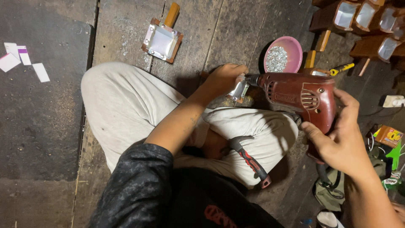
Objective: The person assembles wooden lamp components on the floor, using a drill, a hammer, and pliers to secure metal plates and wires to the wooden frames.
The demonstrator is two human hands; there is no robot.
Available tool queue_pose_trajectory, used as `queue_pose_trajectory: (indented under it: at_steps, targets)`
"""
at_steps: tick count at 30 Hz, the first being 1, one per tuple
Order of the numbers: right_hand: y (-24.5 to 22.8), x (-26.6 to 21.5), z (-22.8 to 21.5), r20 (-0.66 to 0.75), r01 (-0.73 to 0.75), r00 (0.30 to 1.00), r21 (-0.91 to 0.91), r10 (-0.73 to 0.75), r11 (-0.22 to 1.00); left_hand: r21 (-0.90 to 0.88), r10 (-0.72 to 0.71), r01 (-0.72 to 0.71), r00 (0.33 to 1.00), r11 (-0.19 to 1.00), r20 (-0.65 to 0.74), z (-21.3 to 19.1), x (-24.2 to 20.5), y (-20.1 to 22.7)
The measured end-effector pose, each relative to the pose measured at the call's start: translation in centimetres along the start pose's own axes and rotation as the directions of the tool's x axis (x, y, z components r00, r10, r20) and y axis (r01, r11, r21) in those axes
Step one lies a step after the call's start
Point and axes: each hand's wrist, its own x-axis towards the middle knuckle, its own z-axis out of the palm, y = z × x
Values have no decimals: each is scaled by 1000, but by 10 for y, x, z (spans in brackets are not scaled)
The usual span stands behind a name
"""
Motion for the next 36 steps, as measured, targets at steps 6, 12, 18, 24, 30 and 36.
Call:
queue_pose_trajectory:
  at_steps: [6,12,18,24,30,36]
  targets:
    - [-18,0,-1,58,-59,997,30,57,998,17,-93,92,993,996,66,0,0,-2]
    - [-5,2,2,26,24,999,63,-25,998,31,-177,174,974,984,144,7,-1,-15]
    - [-2,-5,0,-74,122,991,149,-112,981,3,-196,198,967,980,161,2,0,-8]
    - [2,-3,3,-85,153,987,191,-139,970,-10,-185,188,975,982,124,-1,-2,-5]
    - [6,0,2,-96,209,975,122,-198,970,46,-195,191,973,981,124,4,0,-8]
    - [9,1,5,-91,239,969,133,-228,962,81,-172,164,980,983,97,3,0,-4]
